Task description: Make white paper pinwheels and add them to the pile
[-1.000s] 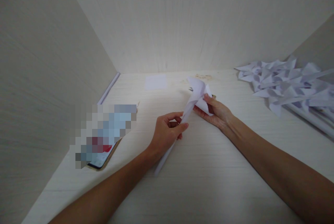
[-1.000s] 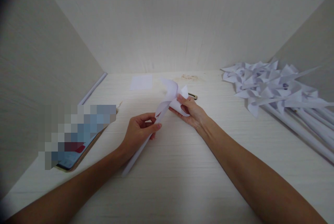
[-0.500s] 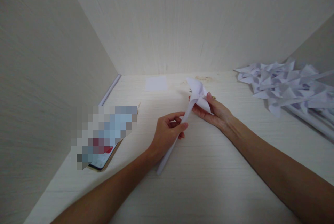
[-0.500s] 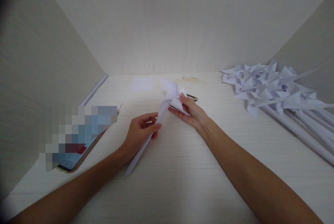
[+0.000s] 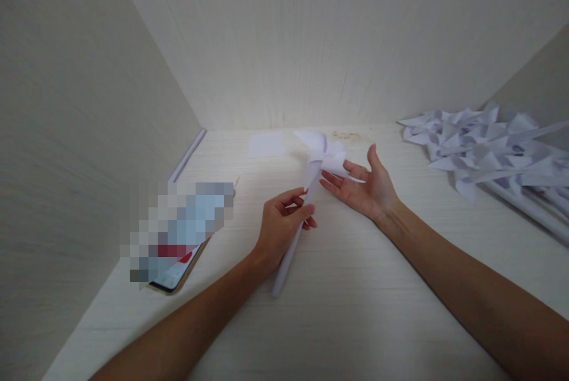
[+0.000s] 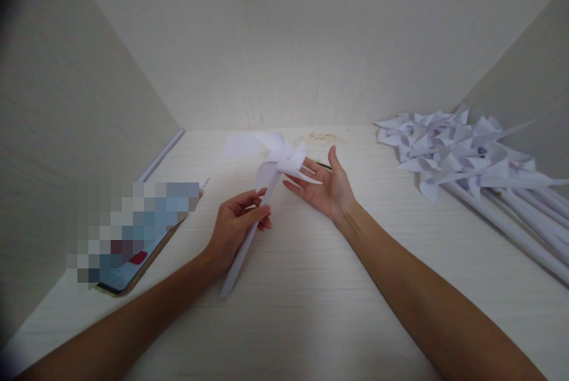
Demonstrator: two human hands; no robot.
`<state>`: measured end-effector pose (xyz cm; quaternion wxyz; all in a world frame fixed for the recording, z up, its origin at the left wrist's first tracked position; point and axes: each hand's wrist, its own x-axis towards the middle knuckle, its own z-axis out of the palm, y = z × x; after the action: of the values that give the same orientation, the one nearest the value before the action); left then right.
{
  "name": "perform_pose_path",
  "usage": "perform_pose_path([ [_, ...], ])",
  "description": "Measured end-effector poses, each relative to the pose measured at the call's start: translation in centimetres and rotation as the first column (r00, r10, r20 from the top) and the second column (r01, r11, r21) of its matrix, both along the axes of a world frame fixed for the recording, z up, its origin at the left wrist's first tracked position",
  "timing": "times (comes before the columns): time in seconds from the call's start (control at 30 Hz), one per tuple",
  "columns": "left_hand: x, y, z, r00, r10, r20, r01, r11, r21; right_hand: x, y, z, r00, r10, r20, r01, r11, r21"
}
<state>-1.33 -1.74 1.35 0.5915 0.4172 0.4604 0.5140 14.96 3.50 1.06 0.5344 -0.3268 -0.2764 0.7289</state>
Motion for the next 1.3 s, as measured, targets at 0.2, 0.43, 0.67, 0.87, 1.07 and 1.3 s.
perform_pose_path([
  [0.2,-0.2,0.4,0.0,0.988,0.133,0.079,-0.136,0.99,0.038,-0.4,-0.3,0.1,0.971,-0.225,0.078,0.222,0.974,0.043],
  [0.43,-0.4,0.9,-0.2,0.966,0.211,0.153,-0.221,0.974,0.051,-4.3,-4.2,0.1,0.694,-0.174,0.699,-0.075,0.948,0.31],
  [0.67,-0.5,0.8,-0.2,0.957,0.24,0.16,-0.252,0.966,0.059,-7.0,-6.4,0.2,0.671,-0.181,0.719,-0.115,0.932,0.342],
  [0.87,-0.4,0.8,-0.2,0.959,0.231,0.163,-0.245,0.967,0.071,-7.4,-6.6,0.7,0.661,-0.251,0.707,-0.028,0.934,0.357],
  [1.07,-0.4,0.7,0.1,0.967,0.185,0.176,-0.199,0.977,0.069,-6.1,-6.7,1.5,0.618,-0.268,0.739,-0.051,0.925,0.377],
  [1.3,0.1,0.2,0.2,0.992,0.087,0.092,-0.095,0.992,0.081,-3.8,-7.2,1.7,0.54,-0.259,0.801,-0.068,0.935,0.348],
])
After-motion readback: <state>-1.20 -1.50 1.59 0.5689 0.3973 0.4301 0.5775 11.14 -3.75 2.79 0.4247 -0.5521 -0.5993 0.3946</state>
